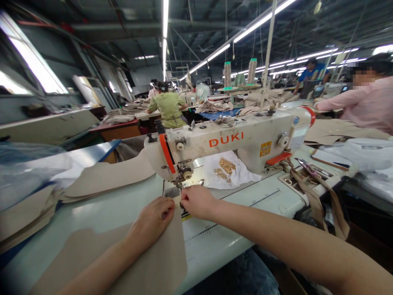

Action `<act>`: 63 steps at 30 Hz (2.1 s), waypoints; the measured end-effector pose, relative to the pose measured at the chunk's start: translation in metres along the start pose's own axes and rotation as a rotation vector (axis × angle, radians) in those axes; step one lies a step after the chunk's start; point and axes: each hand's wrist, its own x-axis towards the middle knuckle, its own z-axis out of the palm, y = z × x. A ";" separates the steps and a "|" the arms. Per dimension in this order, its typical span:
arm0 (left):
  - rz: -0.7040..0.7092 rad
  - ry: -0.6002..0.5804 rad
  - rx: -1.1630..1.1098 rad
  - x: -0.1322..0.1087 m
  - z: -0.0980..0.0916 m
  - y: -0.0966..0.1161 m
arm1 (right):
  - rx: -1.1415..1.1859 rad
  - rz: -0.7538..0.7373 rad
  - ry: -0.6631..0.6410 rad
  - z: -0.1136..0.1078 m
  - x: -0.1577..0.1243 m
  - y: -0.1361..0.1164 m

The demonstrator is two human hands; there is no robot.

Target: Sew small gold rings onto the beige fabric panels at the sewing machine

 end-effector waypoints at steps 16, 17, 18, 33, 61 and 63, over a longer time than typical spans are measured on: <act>-0.021 0.058 -0.149 -0.006 0.007 -0.005 | -0.497 -0.730 0.138 0.013 -0.028 0.013; -0.025 0.050 -0.145 -0.006 0.007 -0.005 | -0.486 -0.727 0.135 0.015 -0.027 0.014; -0.033 0.045 -0.137 -0.006 0.008 -0.005 | -0.480 -0.733 0.120 0.017 -0.026 0.016; -0.001 0.071 -0.104 -0.006 0.013 -0.004 | -0.292 -0.737 0.114 0.024 -0.027 0.021; -0.023 0.135 -0.182 -0.007 0.016 -0.005 | -0.466 -0.717 0.136 0.023 -0.025 0.018; -0.023 0.135 -0.186 -0.008 0.015 -0.006 | -0.478 -0.704 0.133 0.023 -0.024 0.018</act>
